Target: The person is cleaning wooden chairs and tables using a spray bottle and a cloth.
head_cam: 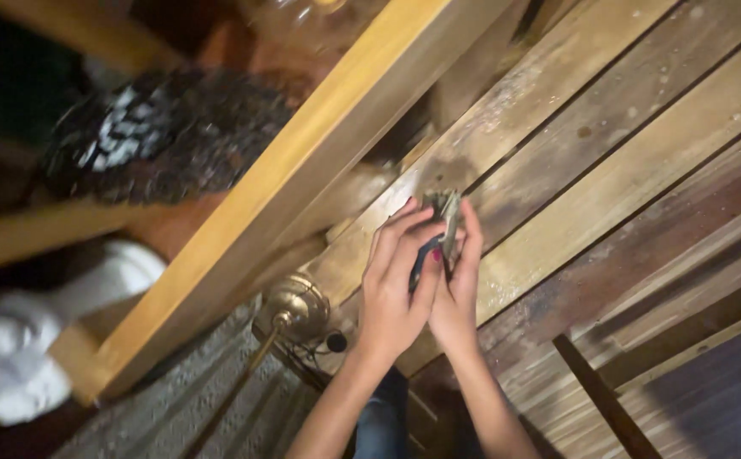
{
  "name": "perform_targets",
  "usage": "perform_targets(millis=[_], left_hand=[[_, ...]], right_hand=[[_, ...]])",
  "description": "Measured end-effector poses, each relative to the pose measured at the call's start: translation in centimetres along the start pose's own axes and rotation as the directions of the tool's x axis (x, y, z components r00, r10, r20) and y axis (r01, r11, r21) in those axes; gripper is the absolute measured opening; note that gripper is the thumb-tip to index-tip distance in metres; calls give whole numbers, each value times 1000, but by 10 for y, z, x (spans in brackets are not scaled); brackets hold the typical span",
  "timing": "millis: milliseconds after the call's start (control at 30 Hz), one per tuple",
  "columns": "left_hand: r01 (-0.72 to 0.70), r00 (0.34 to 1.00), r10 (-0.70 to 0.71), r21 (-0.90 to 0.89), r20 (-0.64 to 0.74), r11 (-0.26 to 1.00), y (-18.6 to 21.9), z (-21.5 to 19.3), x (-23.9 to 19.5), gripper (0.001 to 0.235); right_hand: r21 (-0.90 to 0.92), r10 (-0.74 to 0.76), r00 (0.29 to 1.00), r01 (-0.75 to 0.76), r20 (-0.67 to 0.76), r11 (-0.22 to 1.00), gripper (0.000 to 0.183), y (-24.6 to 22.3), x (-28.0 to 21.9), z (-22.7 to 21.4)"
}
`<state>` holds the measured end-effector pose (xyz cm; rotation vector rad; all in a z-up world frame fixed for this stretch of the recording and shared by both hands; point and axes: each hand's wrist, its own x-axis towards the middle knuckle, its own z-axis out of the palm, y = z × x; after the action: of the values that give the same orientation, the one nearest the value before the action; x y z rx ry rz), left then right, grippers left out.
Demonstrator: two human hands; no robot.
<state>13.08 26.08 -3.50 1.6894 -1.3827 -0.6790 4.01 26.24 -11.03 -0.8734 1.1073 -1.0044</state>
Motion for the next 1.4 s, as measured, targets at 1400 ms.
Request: perform_targets(millis=[1400], left_hand=[[1,979,-28,136,201,991,-151,-8,-32,33]], right_hand=[[-429,-493,833,360,-253,828,51,168,67,93]])
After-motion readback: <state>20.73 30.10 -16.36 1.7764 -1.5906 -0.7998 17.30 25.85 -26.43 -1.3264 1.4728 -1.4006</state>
